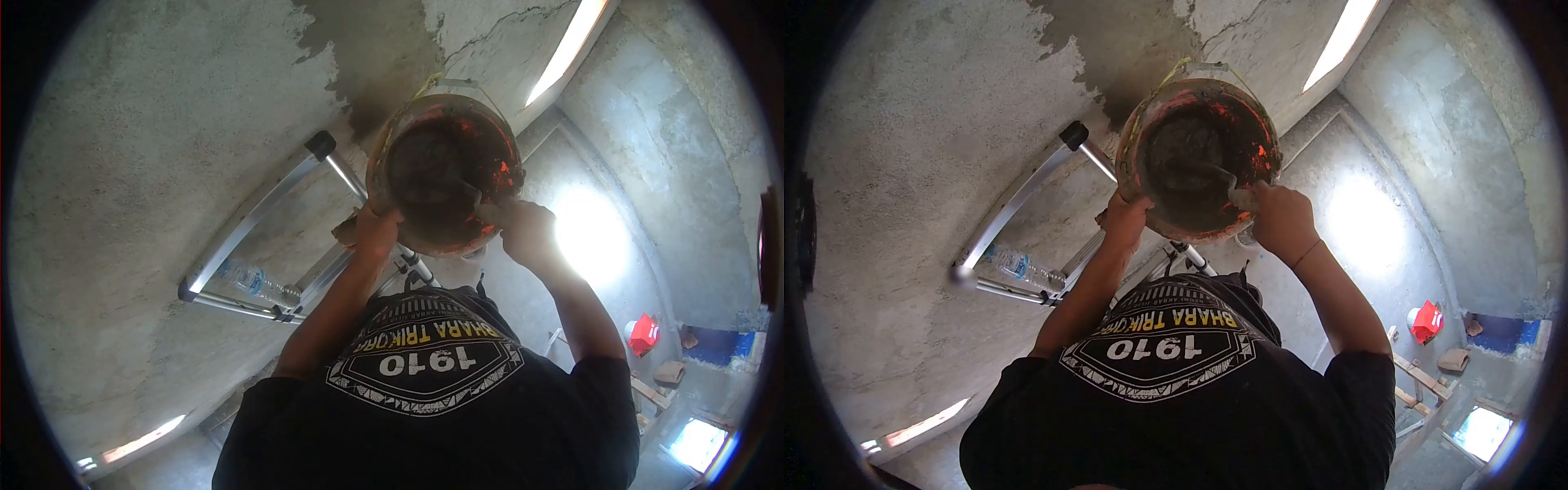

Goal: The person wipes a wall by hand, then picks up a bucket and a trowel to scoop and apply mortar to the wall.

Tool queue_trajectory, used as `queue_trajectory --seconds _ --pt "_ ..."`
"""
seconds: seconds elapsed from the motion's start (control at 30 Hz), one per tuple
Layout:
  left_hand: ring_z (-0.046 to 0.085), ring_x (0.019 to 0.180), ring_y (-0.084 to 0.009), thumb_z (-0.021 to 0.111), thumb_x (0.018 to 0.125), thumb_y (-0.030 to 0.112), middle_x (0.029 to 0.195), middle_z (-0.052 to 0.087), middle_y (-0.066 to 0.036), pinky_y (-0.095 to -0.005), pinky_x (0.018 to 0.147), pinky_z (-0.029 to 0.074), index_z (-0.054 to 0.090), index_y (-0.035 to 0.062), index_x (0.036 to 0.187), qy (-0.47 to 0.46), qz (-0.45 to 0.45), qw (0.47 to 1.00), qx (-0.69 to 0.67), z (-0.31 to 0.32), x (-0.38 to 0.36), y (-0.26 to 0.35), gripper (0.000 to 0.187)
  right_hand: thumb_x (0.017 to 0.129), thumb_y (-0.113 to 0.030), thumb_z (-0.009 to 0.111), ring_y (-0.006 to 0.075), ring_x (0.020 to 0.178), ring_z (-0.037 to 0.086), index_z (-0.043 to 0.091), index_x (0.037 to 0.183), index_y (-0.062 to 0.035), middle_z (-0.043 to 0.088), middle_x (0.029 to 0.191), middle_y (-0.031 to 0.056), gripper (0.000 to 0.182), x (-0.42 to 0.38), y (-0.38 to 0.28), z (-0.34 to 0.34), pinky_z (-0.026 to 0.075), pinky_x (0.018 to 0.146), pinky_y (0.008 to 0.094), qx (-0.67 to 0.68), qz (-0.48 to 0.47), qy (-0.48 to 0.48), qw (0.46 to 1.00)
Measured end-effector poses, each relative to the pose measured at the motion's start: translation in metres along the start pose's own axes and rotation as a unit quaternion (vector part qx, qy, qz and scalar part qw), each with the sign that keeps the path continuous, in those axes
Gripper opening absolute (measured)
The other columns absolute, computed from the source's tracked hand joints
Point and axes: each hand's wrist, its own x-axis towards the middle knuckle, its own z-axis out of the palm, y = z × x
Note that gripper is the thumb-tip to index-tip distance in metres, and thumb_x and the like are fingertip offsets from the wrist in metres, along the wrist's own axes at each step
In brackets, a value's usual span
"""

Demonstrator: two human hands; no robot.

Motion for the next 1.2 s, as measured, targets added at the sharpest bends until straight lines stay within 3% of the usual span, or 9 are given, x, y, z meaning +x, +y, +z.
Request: queue_trajectory --seconds 0.2,0.27,0.57,0.63,0.73,0.8,0.87,0.97,1.2 --pt "0.061 0.091 -0.0200 0.058 0.074 -0.002 0.100 0.063 -0.010 -0.0308 0.079 0.048 0.057 -0.0049 0.110 0.038 -0.016 0.999 -0.022 -0.002 -0.005 -0.009 0.036 0.074 -0.018 0.065 0.0360 0.075 0.066 0.062 0.097 -0.0065 0.066 0.078 0.0169 0.025 0.000 -0.014 0.013 0.052 0.067 0.0466 0.030 -0.027 -0.064 0.997" --pt "0.061 0.090 -0.0199 0.059 0.074 -0.001 0.098 0.063 -0.009 -0.0306 0.078 0.048 0.058 -0.0049 0.109 0.044 -0.014 0.998 -0.041 -0.003 -0.009 -0.006 0.035 0.080 -0.012 0.062 0.0216 0.079 0.064 0.071 0.108 -0.0254 0.064 0.083 0.0024 0.032 -0.002 -0.018 0.019 0.053 0.067 0.0356 -0.022 -0.049 -0.064 0.996" --pt "0.062 0.084 -0.0200 0.060 0.073 0.001 0.098 0.065 -0.010 -0.0321 0.076 0.050 0.060 -0.0048 0.109 0.096 -0.010 0.995 -0.041 -0.006 -0.038 0.017 0.036 0.077 -0.011 0.064 0.0225 0.084 0.065 0.068 0.113 -0.0257 0.067 0.091 0.0040 0.039 0.003 -0.031 -0.015 0.054 0.067 0.0356 -0.105 -0.131 -0.095 0.981" --pt "0.062 0.081 -0.0190 0.060 0.073 0.002 0.093 0.066 -0.010 -0.0321 0.075 0.050 0.060 -0.0046 0.110 0.060 -0.020 0.994 0.087 -0.003 -0.050 0.025 0.037 0.077 -0.013 0.063 0.0260 0.085 0.065 0.068 0.111 -0.0252 0.066 0.091 0.0062 0.036 0.001 -0.019 -0.017 0.053 0.069 0.0386 -0.076 -0.112 -0.109 0.985" --pt "0.062 0.079 -0.0182 0.059 0.075 0.003 0.090 0.066 -0.011 -0.0328 0.074 0.050 0.060 -0.0038 0.110 0.022 0.065 0.996 0.054 0.011 -0.040 -0.032 0.036 0.078 -0.013 0.063 0.0280 0.085 0.064 0.069 0.108 -0.0326 0.066 0.091 0.0065 0.037 -0.004 -0.030 -0.043 0.053 0.069 0.0403 -0.098 -0.154 -0.077 0.980" --pt "0.062 0.079 -0.0177 0.058 0.076 0.004 0.090 0.066 -0.011 -0.0328 0.074 0.050 0.059 -0.0038 0.111 0.027 0.084 0.995 0.055 0.018 -0.041 -0.031 0.036 0.078 -0.015 0.065 0.0300 0.082 0.065 0.072 0.102 -0.0256 0.068 0.087 0.0073 0.028 -0.006 -0.020 -0.047 0.053 0.067 0.0424 -0.106 -0.141 -0.107 0.979" --pt "0.061 0.079 -0.0171 0.057 0.077 0.004 0.088 0.066 -0.010 -0.0324 0.073 0.049 0.058 -0.0043 0.111 -0.036 -0.029 0.998 0.031 0.027 -0.050 -0.011 0.035 0.078 -0.017 0.066 0.0321 0.079 0.066 0.072 0.102 -0.0211 0.069 0.085 0.0107 0.025 -0.011 -0.004 -0.044 0.053 0.067 0.0434 -0.068 -0.086 -0.102 0.989" --pt "0.061 0.080 -0.0168 0.056 0.077 0.004 0.087 0.065 -0.009 -0.0330 0.073 0.048 0.058 -0.0049 0.111 -0.026 -0.011 0.999 0.028 0.032 -0.051 -0.019 0.035 0.078 -0.022 0.068 0.0351 0.076 0.066 0.071 0.100 -0.0141 0.069 0.081 0.0153 0.023 -0.013 0.003 -0.049 0.052 0.067 0.0449 -0.065 -0.067 -0.113 0.989" --pt "0.060 0.077 -0.0171 0.058 0.075 0.003 0.086 0.065 -0.009 -0.0316 0.071 0.048 0.059 -0.0056 0.107 -0.010 -0.031 0.999 -0.003 0.013 -0.060 -0.010 0.033 0.074 -0.018 0.071 0.0347 0.076 0.066 0.070 0.097 -0.0109 0.069 0.080 0.0144 0.023 -0.015 -0.002 -0.043 0.052 0.068 0.0448 -0.053 -0.034 -0.134 0.989"
